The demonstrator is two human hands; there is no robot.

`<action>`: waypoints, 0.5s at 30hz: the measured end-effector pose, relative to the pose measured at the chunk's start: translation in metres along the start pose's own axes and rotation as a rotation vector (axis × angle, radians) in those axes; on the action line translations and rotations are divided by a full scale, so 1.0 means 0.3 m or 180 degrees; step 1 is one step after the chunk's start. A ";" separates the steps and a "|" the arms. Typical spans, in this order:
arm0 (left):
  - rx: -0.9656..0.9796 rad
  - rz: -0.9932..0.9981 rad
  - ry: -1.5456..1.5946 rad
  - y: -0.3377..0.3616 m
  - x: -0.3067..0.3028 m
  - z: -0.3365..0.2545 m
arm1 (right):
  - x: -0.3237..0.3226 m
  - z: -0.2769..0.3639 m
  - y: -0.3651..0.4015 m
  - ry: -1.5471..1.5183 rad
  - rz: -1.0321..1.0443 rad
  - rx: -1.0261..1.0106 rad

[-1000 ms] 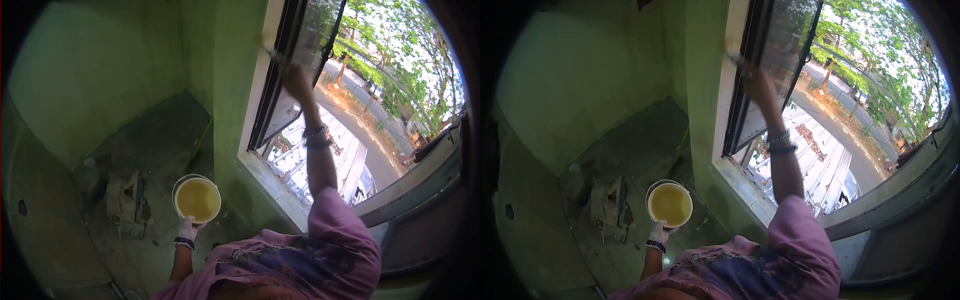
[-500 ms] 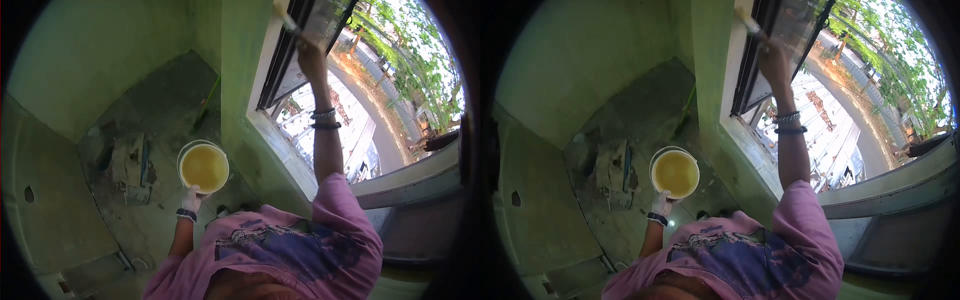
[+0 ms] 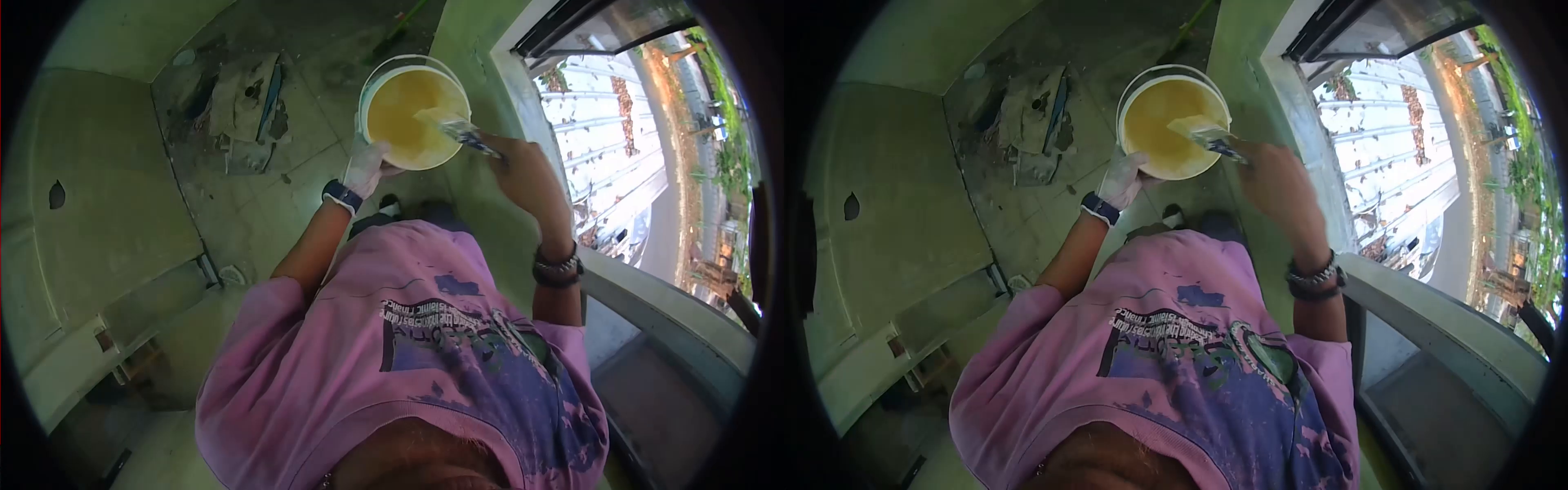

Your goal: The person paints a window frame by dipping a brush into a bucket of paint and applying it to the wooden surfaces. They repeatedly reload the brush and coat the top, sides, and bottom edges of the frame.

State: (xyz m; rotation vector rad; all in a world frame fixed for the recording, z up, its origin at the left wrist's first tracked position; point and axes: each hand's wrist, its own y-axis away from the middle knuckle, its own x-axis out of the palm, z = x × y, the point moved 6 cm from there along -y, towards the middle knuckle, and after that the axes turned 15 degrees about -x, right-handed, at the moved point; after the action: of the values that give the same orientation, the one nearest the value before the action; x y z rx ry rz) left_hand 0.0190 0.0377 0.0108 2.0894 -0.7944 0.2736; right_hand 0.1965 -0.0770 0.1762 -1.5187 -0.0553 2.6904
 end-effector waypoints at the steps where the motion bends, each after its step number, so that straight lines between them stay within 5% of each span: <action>1: 0.0066 -0.0096 -0.0014 0.024 0.027 -0.015 | 0.044 0.007 -0.019 0.0105 0.0242 0.0235; 6: -0.0335 -0.0006 -0.0003 -0.024 0.027 0.047 | 0.261 -0.082 -0.167 0.0391 0.0254 0.0425; 15: -0.0016 -0.0164 0.0090 -0.027 0.086 0.059 | 0.385 -0.235 -0.277 0.0515 -0.0135 0.0724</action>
State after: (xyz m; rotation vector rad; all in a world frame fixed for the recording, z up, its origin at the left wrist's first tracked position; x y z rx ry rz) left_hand 0.0425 0.0159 0.0067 2.0935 -0.7227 0.2723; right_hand 0.1995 0.0136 0.0458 -1.6347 0.2146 2.4331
